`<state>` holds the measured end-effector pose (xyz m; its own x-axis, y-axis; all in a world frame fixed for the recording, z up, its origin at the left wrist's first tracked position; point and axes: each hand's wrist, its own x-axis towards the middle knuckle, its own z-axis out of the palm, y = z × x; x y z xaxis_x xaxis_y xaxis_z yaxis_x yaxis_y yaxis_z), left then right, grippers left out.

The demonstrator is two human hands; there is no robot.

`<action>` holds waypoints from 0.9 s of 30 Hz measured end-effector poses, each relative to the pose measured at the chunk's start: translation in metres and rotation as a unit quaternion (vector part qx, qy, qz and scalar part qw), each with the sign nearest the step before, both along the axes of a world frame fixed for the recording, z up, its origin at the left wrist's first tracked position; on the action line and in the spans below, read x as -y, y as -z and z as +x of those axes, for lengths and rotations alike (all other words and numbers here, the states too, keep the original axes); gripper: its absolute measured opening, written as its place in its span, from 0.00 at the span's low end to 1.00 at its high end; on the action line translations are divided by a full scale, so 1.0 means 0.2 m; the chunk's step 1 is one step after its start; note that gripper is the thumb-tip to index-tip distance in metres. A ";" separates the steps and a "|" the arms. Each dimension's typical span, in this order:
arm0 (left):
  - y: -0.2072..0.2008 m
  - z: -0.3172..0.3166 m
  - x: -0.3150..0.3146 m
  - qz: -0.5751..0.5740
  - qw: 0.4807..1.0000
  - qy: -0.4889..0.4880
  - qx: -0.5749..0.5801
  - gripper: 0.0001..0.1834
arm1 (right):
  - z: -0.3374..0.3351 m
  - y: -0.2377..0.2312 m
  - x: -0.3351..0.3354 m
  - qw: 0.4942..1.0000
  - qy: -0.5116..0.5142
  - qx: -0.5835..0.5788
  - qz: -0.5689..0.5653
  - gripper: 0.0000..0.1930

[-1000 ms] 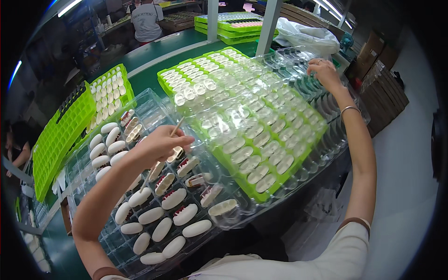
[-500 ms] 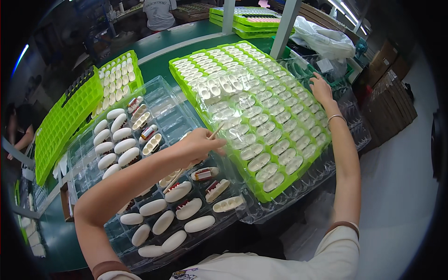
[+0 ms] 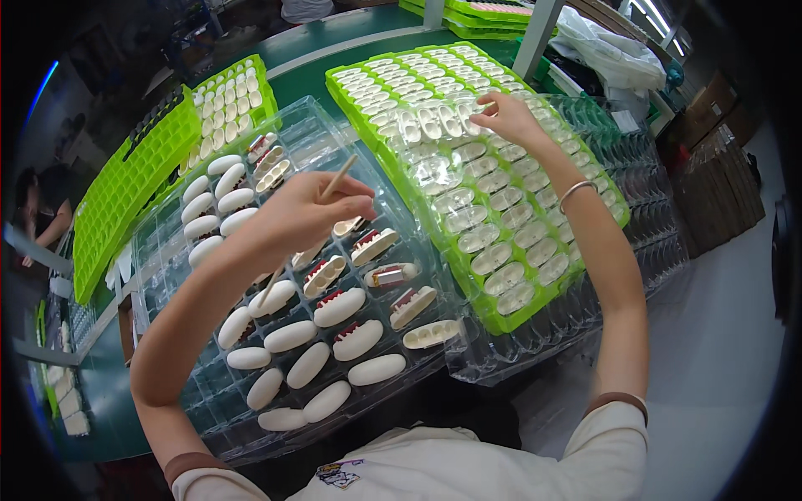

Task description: The person assembles small white electronic devices by inserting batteries and using a wooden stick to adjust internal components. They handle the devices one at a time, placing them into clear plastic trays and occasionally moving green trays to access more parts.

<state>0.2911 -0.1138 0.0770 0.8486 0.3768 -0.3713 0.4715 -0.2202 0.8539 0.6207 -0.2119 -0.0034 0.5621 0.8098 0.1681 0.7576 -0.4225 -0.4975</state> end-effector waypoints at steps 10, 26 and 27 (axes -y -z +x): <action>-0.01 -0.35 -0.12 0.039 0.996 -0.070 0.041 0.15 | -0.03 0.03 -0.14 0.992 0.054 0.110 -0.003 0.27; 0.26 -0.36 0.02 0.428 0.899 0.083 -0.033 0.14 | -0.95 -0.24 0.46 0.648 -0.086 -0.718 0.241 0.17; 0.29 -0.36 0.02 0.436 0.897 0.073 -0.024 0.14 | -1.02 -0.24 0.49 0.605 -0.082 -0.750 0.256 0.18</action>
